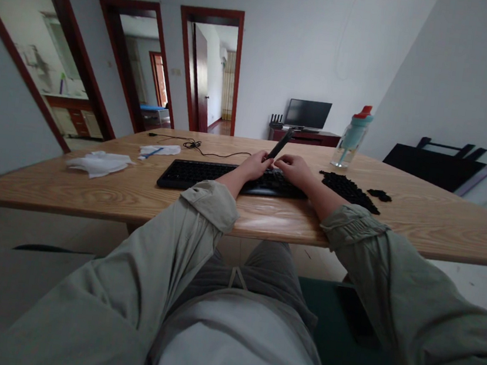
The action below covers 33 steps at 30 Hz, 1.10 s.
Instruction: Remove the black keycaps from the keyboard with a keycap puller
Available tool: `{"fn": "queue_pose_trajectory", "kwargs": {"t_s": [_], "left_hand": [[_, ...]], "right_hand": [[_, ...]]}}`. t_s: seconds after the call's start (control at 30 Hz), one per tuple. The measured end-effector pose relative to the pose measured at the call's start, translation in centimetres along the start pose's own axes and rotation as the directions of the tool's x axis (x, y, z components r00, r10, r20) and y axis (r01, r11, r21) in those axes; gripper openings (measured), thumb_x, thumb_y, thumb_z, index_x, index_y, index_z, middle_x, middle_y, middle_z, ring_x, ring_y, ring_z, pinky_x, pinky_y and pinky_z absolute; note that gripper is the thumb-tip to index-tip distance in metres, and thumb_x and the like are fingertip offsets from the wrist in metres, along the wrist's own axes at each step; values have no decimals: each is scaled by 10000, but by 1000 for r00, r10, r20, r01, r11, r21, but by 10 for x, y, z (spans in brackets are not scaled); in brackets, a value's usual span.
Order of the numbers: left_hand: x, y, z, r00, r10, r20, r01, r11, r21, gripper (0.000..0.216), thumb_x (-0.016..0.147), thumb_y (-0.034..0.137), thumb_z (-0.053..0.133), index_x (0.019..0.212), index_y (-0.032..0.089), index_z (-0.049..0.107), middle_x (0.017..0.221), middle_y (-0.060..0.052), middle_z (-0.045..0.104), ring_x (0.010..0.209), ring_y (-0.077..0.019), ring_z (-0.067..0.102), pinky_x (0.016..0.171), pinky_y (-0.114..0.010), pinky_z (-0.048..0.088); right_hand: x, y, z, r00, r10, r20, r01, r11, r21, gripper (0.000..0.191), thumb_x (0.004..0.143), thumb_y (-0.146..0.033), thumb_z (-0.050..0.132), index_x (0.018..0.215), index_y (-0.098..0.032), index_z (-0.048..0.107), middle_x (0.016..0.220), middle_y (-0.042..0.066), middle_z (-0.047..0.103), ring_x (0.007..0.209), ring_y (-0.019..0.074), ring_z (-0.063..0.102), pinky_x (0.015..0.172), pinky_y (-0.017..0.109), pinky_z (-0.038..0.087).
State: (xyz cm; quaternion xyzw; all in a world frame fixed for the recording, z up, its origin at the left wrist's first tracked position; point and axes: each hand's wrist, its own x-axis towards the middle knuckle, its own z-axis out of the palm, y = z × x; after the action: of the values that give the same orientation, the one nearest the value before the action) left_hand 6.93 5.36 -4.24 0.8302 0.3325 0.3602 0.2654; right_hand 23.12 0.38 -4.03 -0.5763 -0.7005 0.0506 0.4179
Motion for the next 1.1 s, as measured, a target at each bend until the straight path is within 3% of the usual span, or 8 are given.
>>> {"fn": "queue_pose_trajectory", "kwargs": {"t_s": [0.17,0.3,0.43,0.57,0.77,0.97,1.1], "left_hand": [[-2,2,1,1000,3,-31,-2,1000,17,184,954,324,477,974,159,555,918,-68,704,844,-158,628,823,-288,473],[0,0,2,999,-13,-47,15,999,42,169,903,305,536,959,149,574,896,-63,692,824,-160,614,794,-282,469],[9,1,5,995,-20,-95,23,999,28,238,854,334,593,983,136,619,980,-88,704,901,-190,627,816,-291,479],[15,6,6,995,-7,-98,15,997,78,234,816,328,630,940,134,667,991,-111,712,952,-246,635,837,-331,485],[15,8,5,981,-72,-178,98,986,138,210,842,277,580,981,132,641,1023,-137,697,943,-254,631,838,-345,471],[9,6,2,987,-41,-154,60,991,118,231,891,339,562,979,133,622,1043,-129,693,939,-224,624,850,-313,460],[7,5,2,989,-34,-146,56,987,148,224,896,325,563,1007,137,609,1060,-123,690,939,-215,620,842,-304,458]], "right_hand": [[6,2,3,999,-6,-42,13,986,168,368,894,-413,507,865,-120,726,885,98,740,822,193,652,787,297,489],[11,-2,4,996,30,-88,-9,973,230,276,867,-340,564,913,-112,712,935,114,739,822,188,658,789,298,500],[9,-6,1,998,-22,-59,32,983,182,251,857,-300,568,904,-114,730,899,97,742,817,181,649,806,294,495],[5,-5,-2,1000,9,-29,-6,996,93,237,833,-213,552,918,-117,752,924,94,751,839,182,655,822,294,492],[-5,2,-5,984,91,156,-65,985,-159,232,813,-208,624,971,-166,788,883,68,766,743,188,660,737,275,487],[-6,3,-4,980,25,196,3,990,-139,251,834,-338,674,1003,-191,788,950,79,768,777,199,672,764,292,495],[-4,3,-2,980,-6,197,29,993,-115,226,841,-329,675,974,-190,793,919,70,770,753,187,672,750,279,493]]}}
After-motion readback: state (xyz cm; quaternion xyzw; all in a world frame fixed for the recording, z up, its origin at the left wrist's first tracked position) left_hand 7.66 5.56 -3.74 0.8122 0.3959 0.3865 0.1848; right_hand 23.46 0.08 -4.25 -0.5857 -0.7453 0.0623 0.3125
